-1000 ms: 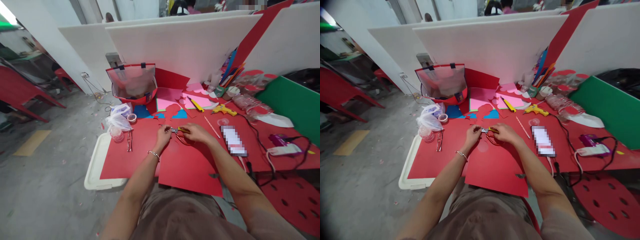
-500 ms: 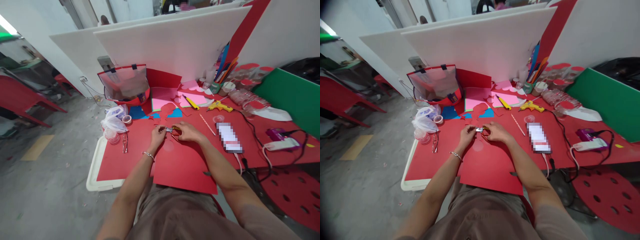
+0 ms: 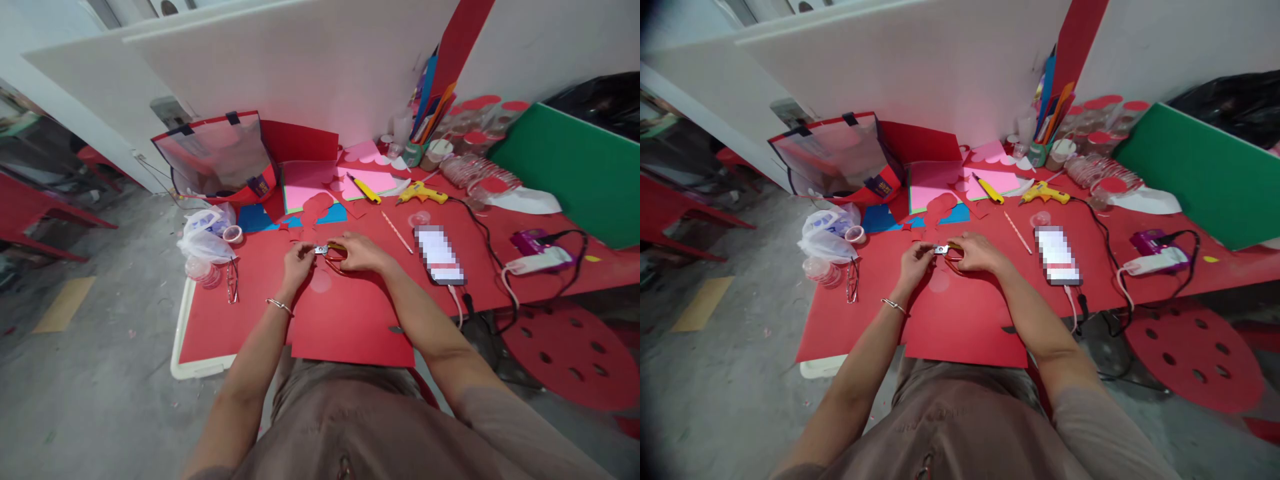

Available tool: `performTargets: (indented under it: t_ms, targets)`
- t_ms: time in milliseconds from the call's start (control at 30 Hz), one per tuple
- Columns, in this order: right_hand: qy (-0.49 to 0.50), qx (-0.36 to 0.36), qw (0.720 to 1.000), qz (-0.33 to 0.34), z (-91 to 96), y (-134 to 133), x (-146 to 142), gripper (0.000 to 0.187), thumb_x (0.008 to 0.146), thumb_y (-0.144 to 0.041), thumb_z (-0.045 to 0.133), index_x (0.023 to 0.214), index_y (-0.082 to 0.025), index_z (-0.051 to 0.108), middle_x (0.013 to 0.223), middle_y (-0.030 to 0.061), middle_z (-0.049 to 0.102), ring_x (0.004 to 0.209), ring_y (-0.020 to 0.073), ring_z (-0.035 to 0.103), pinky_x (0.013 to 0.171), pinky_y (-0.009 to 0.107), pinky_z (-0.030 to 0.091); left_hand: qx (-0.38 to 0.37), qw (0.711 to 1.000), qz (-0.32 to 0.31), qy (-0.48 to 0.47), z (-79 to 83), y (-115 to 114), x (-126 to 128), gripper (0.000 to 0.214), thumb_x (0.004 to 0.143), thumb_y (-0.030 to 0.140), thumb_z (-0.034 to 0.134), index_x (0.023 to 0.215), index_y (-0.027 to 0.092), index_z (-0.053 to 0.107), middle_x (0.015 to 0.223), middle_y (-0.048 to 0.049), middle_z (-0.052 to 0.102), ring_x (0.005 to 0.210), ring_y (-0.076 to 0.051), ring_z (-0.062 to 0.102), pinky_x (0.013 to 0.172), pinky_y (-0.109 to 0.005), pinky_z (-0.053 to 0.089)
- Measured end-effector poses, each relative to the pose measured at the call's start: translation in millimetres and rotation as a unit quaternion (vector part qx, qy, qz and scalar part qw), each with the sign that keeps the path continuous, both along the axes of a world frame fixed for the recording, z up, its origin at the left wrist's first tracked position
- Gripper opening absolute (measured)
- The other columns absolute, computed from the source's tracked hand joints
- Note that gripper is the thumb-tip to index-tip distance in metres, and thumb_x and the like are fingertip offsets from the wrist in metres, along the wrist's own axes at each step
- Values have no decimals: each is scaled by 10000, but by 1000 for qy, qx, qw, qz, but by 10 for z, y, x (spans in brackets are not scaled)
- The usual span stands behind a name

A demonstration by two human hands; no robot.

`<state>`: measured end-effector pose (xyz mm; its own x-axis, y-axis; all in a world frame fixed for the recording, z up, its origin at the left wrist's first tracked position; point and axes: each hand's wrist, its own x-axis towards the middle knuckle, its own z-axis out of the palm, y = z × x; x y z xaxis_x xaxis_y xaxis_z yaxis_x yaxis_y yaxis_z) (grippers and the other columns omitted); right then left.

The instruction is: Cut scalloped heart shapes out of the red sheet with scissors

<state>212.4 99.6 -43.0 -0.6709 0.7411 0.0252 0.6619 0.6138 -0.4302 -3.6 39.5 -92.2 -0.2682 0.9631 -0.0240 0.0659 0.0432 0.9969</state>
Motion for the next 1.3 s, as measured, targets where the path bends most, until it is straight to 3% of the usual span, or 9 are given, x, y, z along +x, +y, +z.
performTargets:
  t_ms: [167,333,467,600,733,867,967,1100,1300]
  targets:
    - [28,13,1000,5,-7,-46,-7,685,823,-278,754,1493,-230,621,1347,151,725,1163,350,687,953,411,518,4,1000,2,12,-19,6,-11,193,840,277,715,1002,173,698,758,-15,721,567,-127,648,554,-242,514]
    - [42,13,999,-9,-11,-56,13,766,851,-295,754,1581,-276,523,1421,120,702,1221,336,676,994,404,509,11,1000,-2,6,-28,-2,-9,202,840,278,727,1009,171,704,799,-40,749,634,-153,693,607,-263,540]
    - [35,8,999,3,-20,-53,43,847,854,-251,741,1643,-285,434,1398,138,671,1201,340,666,978,403,510,23,1000,-5,10,-16,-19,0,203,838,299,736,997,176,711,827,-48,757,664,-156,701,635,-271,551]
    - [22,9,1000,-1,-22,-79,25,805,888,-284,735,1640,-282,446,1296,141,647,1106,320,679,908,371,514,33,999,-11,-7,-3,-28,15,225,841,319,736,1010,172,716,817,-44,751,630,-142,673,624,-269,541]
    - [2,50,998,-44,1,-109,-34,745,949,-362,679,1646,-247,442,1286,162,643,1087,327,682,892,376,510,38,999,-33,-3,11,-37,21,237,835,343,745,998,172,741,821,-46,757,643,-135,664,653,-268,537]
    - [23,72,989,-131,-11,-83,-85,740,932,-370,664,1625,-206,459,1306,181,681,1096,344,688,890,398,519,32,998,-48,14,7,-42,7,215,822,349,752,950,177,747,751,-35,741,670,-162,689,681,-291,542]
    - [80,67,977,-187,-73,-19,-104,699,949,-387,629,1604,-193,479,1137,140,762,1026,327,709,856,392,523,42,996,-39,70,-6,-37,-12,176,828,327,744,935,188,760,800,-51,764,754,-196,725,762,-340,576]
    - [124,60,957,-254,-202,95,-101,643,946,-368,617,1564,-211,532,987,91,784,945,307,727,836,384,526,77,974,-35,209,18,-42,-20,151,832,274,764,972,223,788,1025,-88,800,1012,-258,739,966,-424,573]
    - [144,37,945,-291,-323,177,-93,622,917,-376,653,1522,-252,582,1033,71,809,979,314,746,853,391,542,35,922,-88,375,165,-57,80,586,707,427,939,1228,232,757,1366,-145,709,1328,-374,606,1135,-520,474]
